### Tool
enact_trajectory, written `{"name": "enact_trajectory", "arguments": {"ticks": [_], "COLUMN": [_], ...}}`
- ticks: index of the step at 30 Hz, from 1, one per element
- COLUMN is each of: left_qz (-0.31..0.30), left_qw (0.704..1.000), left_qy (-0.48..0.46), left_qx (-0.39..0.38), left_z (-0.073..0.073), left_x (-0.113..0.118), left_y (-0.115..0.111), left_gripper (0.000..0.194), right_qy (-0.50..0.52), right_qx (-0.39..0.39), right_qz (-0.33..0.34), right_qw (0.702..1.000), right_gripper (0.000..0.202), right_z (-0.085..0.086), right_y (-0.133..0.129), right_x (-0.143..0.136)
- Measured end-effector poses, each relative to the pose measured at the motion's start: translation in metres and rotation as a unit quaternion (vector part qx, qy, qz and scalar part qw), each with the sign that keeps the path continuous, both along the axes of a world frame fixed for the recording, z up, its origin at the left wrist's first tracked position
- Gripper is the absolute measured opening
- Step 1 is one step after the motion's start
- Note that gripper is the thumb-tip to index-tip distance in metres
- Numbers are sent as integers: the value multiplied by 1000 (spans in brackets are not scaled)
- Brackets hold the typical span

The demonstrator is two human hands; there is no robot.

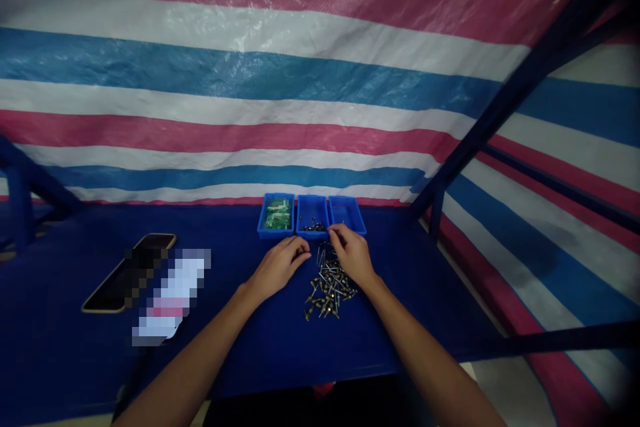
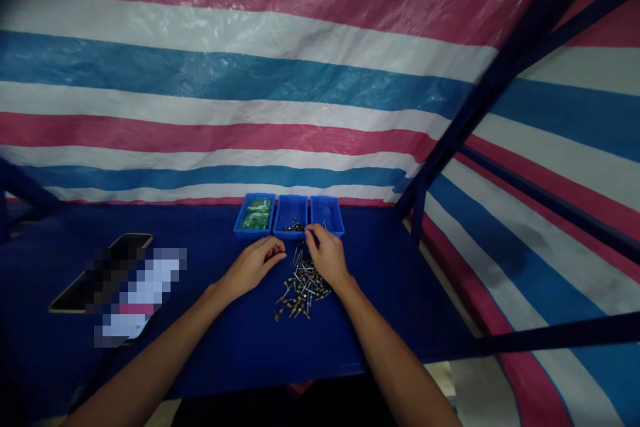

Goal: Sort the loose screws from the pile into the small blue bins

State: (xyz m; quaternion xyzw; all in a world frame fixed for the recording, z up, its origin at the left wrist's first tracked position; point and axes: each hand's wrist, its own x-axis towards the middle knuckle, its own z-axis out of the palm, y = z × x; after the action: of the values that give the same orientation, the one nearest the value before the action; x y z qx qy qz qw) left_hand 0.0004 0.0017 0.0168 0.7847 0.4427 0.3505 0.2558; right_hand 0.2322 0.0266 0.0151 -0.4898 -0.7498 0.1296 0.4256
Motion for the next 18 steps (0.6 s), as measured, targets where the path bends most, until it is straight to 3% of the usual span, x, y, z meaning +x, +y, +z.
{"name": "enact_trajectory", "arguments": {"ticks": [4,9,14,18], "left_qz": [42,23,-35,-51], "left_qw": [979,900,829,802], "left_qy": [-164,-337,-450,-475], "left_qx": [-113,-275,-330,-360], "left_z": [-9,-8,3,6], "left_x": [8,12,9,8], "left_y": [8,11,8,6], "left_gripper": [25,40,38,36], "right_qy": [2,1,0,4], "right_qx": [1,4,3,4], "right_qz": [-1,-2,0,2], "right_qw": [1000,1000,1000,1000], "right_gripper": [28,28,27,27], "right_z": [1,1,0,0], "right_y": [0,0,0,0], "right_x": [0,0,0,0]}}
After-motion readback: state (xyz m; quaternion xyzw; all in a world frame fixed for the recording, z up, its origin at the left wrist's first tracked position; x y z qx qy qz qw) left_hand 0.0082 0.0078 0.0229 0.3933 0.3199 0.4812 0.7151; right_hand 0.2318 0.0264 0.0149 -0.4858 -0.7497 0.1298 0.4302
